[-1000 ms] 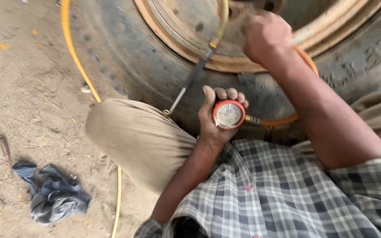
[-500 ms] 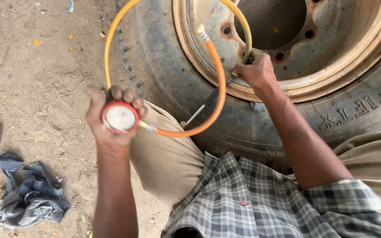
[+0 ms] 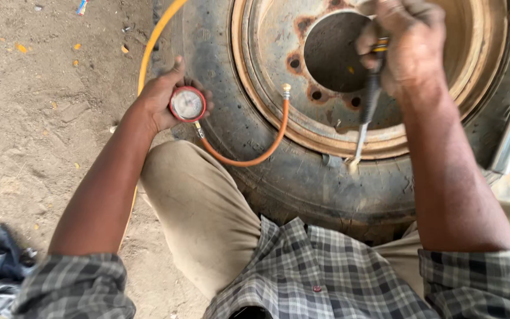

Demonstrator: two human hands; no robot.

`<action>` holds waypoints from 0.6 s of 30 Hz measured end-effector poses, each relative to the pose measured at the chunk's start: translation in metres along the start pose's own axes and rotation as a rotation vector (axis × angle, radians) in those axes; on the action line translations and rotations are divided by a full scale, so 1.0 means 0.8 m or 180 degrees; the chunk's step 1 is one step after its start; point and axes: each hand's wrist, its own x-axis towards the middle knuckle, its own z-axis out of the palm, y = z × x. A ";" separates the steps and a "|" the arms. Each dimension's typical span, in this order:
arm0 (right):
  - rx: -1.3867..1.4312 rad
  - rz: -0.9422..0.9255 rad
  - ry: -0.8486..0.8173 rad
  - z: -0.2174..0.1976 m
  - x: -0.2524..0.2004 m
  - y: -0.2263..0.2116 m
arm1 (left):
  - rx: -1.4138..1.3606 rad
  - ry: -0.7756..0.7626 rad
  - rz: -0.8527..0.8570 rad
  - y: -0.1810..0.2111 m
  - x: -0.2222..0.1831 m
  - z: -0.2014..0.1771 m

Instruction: The person uses a screwdriver to loosen a valve core on a large tire and then connects a pressure gauge with a hose to check the air level.

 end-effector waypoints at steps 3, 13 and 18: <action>-0.0433 -0.0716 0.0162 -0.027 0.017 0.016 | 0.0604 0.0690 0.0138 -0.007 0.031 -0.017; -0.0100 -0.1290 0.0675 -0.105 0.057 0.110 | 0.2969 0.0760 0.0457 -0.021 0.041 -0.002; 0.0011 -0.1320 0.0594 -0.127 0.070 0.138 | 0.3773 0.0849 0.0523 -0.013 0.030 0.023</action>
